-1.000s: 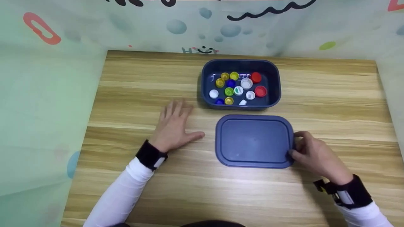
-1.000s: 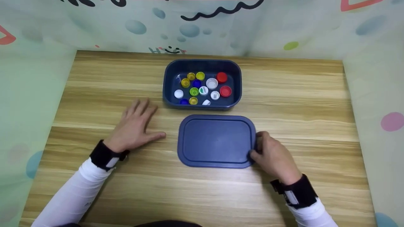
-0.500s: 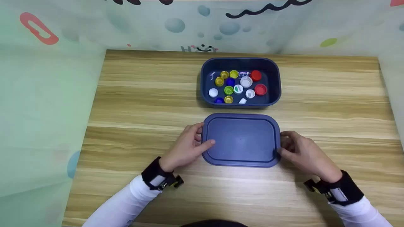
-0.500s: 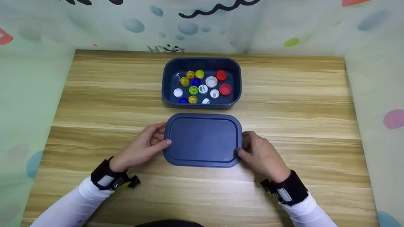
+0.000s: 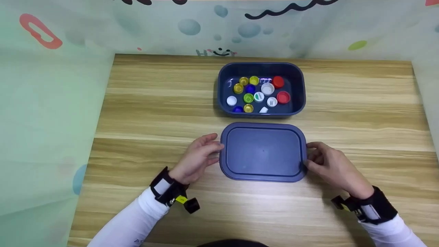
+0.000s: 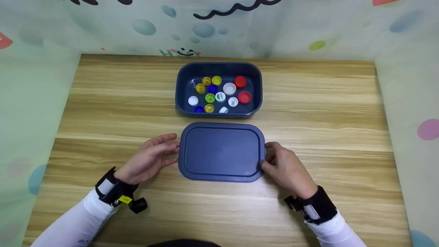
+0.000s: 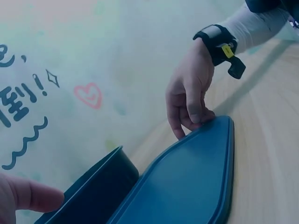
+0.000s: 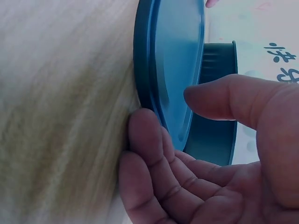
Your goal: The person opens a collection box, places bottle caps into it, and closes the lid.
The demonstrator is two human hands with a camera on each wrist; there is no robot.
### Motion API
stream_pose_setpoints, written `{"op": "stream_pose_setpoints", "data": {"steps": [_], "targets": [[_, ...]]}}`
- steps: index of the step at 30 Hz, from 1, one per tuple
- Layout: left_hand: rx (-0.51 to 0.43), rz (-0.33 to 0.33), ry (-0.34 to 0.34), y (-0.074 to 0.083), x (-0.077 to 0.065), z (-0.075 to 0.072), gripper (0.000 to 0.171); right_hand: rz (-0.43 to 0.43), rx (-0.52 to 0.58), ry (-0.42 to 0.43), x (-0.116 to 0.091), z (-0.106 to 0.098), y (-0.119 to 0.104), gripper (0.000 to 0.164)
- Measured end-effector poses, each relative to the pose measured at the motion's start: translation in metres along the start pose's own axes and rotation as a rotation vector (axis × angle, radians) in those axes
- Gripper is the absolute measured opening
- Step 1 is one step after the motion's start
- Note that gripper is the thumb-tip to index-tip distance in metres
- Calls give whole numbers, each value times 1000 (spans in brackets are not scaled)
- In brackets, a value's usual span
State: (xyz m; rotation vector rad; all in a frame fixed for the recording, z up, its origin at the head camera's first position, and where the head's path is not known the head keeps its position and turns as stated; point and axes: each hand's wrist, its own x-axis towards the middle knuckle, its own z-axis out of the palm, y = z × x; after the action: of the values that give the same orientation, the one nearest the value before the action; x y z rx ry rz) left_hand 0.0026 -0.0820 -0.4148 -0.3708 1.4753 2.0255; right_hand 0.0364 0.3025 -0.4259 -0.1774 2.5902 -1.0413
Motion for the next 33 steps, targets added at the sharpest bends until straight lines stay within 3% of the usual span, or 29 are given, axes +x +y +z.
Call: {"op": "stream_pose_setpoints", "data": {"steps": [7, 16, 24, 33], "targets": [[-30, -22, -11, 2, 1, 1, 73, 4, 10, 4, -1, 0, 2, 44], [-13, 18, 3, 1, -2, 5, 68, 4, 19, 11, -2, 2, 4, 46], [27, 74, 63, -8, 3, 5, 62, 12, 37, 4, 0, 6, 3, 44], [42, 139, -10, -5, 2, 5, 57, 9, 50, 21, 3, 5, 6, 45]]}}
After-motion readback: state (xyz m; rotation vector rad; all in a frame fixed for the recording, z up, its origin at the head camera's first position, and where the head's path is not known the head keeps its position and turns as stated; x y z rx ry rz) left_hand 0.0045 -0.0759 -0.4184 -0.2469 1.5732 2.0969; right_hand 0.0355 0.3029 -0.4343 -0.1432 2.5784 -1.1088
